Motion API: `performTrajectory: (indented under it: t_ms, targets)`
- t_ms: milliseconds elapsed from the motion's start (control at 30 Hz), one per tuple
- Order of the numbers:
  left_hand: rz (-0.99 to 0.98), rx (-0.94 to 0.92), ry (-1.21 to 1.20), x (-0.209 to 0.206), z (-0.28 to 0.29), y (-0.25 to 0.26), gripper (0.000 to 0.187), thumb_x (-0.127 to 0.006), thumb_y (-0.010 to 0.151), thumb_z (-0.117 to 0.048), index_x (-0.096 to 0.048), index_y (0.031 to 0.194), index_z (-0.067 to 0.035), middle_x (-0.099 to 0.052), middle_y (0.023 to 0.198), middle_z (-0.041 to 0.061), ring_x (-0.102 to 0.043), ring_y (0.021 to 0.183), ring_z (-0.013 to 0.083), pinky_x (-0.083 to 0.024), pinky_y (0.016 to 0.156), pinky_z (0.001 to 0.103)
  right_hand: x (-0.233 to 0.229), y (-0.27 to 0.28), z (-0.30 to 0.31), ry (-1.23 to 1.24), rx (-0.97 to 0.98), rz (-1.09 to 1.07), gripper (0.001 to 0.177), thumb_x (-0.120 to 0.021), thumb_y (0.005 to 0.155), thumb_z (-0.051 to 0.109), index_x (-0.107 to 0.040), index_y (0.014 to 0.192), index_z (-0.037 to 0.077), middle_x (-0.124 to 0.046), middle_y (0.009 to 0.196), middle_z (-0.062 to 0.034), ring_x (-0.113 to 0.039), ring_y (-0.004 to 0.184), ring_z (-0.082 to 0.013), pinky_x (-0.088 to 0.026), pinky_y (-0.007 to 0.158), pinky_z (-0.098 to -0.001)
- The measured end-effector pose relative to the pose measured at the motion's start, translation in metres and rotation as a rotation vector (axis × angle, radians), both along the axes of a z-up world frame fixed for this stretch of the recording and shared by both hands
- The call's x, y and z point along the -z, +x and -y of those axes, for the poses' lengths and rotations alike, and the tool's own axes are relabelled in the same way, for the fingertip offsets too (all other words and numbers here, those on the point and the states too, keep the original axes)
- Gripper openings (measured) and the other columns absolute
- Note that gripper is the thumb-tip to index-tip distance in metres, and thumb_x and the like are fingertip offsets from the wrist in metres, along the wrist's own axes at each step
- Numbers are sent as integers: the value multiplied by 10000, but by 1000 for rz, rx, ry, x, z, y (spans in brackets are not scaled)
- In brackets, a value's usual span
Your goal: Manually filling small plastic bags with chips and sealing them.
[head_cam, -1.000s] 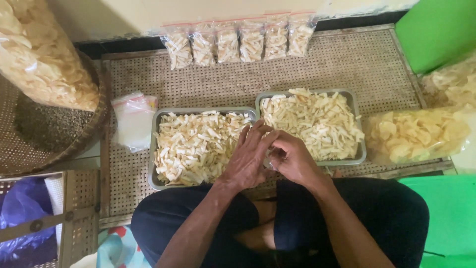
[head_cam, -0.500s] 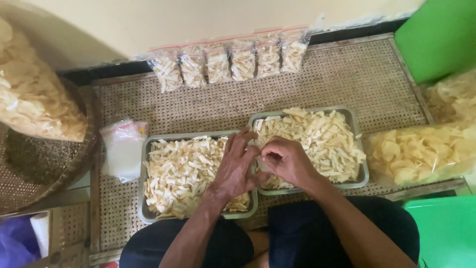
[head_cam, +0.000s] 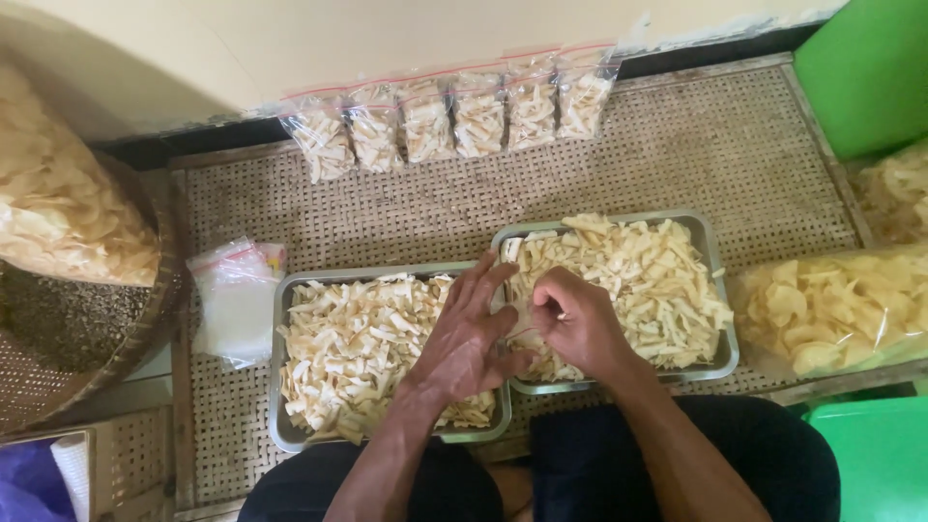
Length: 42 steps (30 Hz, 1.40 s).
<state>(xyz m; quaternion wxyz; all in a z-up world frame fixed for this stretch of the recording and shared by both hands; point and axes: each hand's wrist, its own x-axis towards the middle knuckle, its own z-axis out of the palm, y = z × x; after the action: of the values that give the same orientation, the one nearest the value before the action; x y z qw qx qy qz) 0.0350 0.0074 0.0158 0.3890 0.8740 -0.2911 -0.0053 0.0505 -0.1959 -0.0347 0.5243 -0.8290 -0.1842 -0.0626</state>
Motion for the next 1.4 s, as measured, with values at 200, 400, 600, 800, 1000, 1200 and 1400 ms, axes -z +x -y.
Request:
performTrajectory:
  t_ms: [200, 400, 600, 800, 1000, 1200, 1400]
  targets:
    - [98, -117, -14, 15, 14, -9, 438, -875, 745, -404, -625, 832, -55, -502, 1336, 156, -363, 1454, 466, -343, 1109, 723, 6, 0, -6, 14, 85, 17, 174, -673, 815, -119, -628, 860, 43, -602, 706, -113, -576, 524, -194, -502, 461, -309]
    - [369, -301, -120, 50, 22, -8, 354, -854, 765, -280, -601, 844, -46, -606, 1170, 154, -636, 1191, 439, -413, 1064, 661, -1, 2, -6, 283, 55, -213, 146, -707, 802, -126, -627, 881, -34, -630, 676, -146, -632, 523, -173, -577, 453, -337]
    - [218, -252, -294, 46, 24, -9, 756, -902, 696, -216, -516, 1310, -5, -630, 1204, 212, -619, 1229, 414, -215, 1173, 719, -37, -1, -12, 398, 44, -449, 141, -730, 820, -104, -623, 906, -67, -626, 727, -187, -646, 553, -195, -627, 462, -372]
    - [-78, -223, -311, 33, 19, 1, 960, -907, 581, -134, -467, 1423, 0, -658, 1244, 226, -533, 1322, 455, -80, 1206, 718, -22, 6, -8, 339, -56, -400, 163, -751, 807, -88, -657, 937, -61, -667, 755, -174, -678, 556, -207, -616, 486, -361]
    - [-19, -238, -319, 56, 15, 0, 744, -906, 587, -123, -616, 1270, -72, -687, 1166, 153, -528, 1332, 409, -137, 1190, 733, -1, 4, -11, 95, 30, -152, 152, -718, 782, -98, -689, 900, -6, -681, 721, -160, -672, 560, -228, -526, 450, -334]
    - [61, -293, -380, 64, 15, 3, 639, -927, 608, -173, -636, 1171, -90, -653, 1063, 99, -571, 1258, 386, -218, 1178, 736, -16, 26, 12, 92, 81, -66, 194, -700, 863, -72, -669, 1054, -61, -692, 873, -245, -727, 755, -384, -617, 626, -467]
    - [97, -358, -424, 64, 7, 0, 651, -951, 611, -191, -616, 1159, -82, -628, 1059, 78, -588, 1257, 376, -254, 1164, 719, 4, 85, 55, -752, 281, 25, 415, -741, 977, 183, -639, 1353, 37, -659, 1260, -226, -581, 1277, -474, -409, 1048, -707]
